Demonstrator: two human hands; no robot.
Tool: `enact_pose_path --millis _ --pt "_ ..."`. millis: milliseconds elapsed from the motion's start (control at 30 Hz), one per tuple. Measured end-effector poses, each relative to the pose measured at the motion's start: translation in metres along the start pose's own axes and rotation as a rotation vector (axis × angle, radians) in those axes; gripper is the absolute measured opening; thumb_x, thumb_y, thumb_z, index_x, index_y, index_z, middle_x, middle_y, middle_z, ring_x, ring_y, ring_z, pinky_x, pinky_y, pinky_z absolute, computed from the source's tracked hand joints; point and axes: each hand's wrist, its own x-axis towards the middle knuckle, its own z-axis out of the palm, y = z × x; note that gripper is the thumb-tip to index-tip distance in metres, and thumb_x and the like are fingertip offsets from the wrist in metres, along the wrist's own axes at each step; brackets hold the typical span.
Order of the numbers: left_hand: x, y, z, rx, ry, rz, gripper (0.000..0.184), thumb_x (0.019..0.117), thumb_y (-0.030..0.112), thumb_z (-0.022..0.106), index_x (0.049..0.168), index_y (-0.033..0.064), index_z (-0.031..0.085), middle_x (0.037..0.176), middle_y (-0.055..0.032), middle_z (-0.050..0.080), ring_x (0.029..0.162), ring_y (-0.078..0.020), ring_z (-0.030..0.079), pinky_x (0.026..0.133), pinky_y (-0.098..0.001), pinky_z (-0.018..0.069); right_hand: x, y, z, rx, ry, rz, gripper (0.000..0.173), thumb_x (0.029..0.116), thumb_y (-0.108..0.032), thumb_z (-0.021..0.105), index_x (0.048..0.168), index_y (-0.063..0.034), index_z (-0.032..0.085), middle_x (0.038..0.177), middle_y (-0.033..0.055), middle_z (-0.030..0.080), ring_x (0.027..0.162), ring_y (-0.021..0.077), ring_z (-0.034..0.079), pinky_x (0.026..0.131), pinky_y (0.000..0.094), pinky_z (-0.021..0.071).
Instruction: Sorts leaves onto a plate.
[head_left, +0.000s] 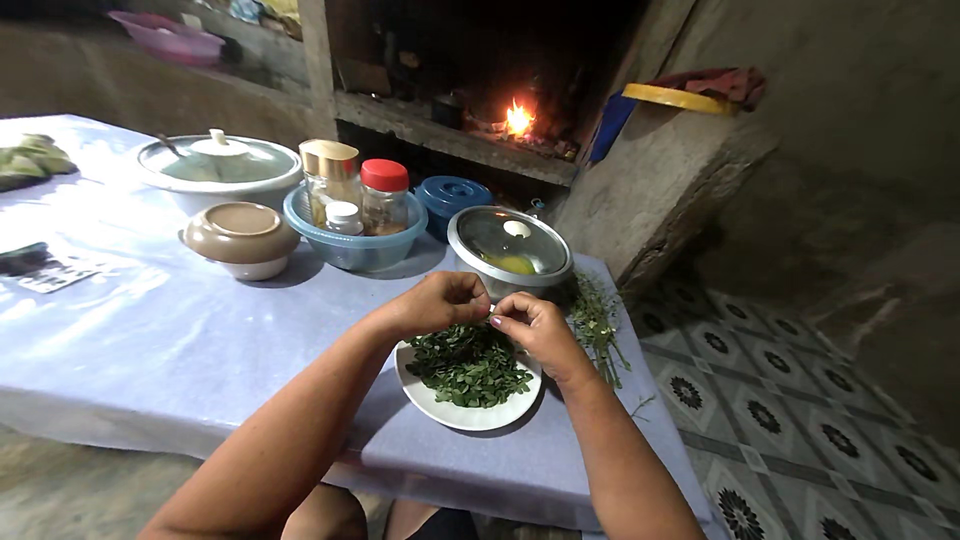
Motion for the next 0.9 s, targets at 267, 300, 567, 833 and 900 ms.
enact_pose_path --millis 267,300,567,833,900 --pt "-0.004 0.007 0.001 0.034 -0.031 -0.059 0.002 0.0968 0.004 0.066 0.095 0.0043 0.066 0.081 -0.0045 0.068 0.07 -0.0102 0.062 0.066 -0.0262 0.0518 0.003 0.005 -0.028 -0.013 -0.086 0.055 0.004 0.0915 -0.006 0.072 0.093 -0.0024 0.072 0.101 0.0085 0.067 0.09 0.0153 0.065 0.083 0.0336 0.0574" --pt "-0.004 0.008 0.002 0.045 -0.027 -0.056 0.002 0.0966 0.004 0.066 0.095 0.0044 0.066 0.08 -0.0044 0.068 0.07 -0.0101 0.062 0.065 -0.0259 0.0513 0.003 0.005 -0.03 -0.011 -0.082 0.056 0.004 0.0915 -0.006 0.072 0.093 -0.0024 0.072 0.101 0.0088 0.067 0.09 0.0155 0.065 0.082 0.0338 0.0575" --pt "-0.001 0.005 0.003 0.031 0.002 -0.054 0.004 0.0952 0.006 0.07 0.098 0.0035 0.068 0.085 -0.0054 0.071 0.075 -0.0117 0.067 0.072 -0.0281 0.0562 0.003 0.007 -0.031 0.01 -0.091 0.044 0.004 0.0908 -0.006 0.074 0.094 -0.0026 0.073 0.1 0.008 0.068 0.09 0.0151 0.065 0.082 0.0327 0.0577" --pt "0.0 -0.008 -0.011 0.277 0.079 -0.075 0.011 0.1011 0.019 0.066 0.105 0.0099 0.071 0.092 -0.0041 0.072 0.078 -0.0143 0.068 0.072 -0.0365 0.0579 0.005 0.002 -0.028 -0.467 -0.136 0.129 0.015 0.0986 -0.017 0.068 0.101 -0.0037 0.075 0.108 0.0126 0.069 0.097 0.0218 0.067 0.09 0.0419 0.0565" --pt "-0.003 -0.009 -0.022 0.437 0.08 -0.146 0.013 0.1015 0.017 0.065 0.109 0.0088 0.07 0.096 -0.0068 0.073 0.08 -0.018 0.071 0.074 -0.0421 0.0608 0.007 0.001 -0.026 -0.61 -0.201 0.21 0.02 0.1018 -0.021 0.063 0.107 -0.0076 0.076 0.116 0.0118 0.069 0.106 0.0241 0.067 0.097 0.0467 0.054"
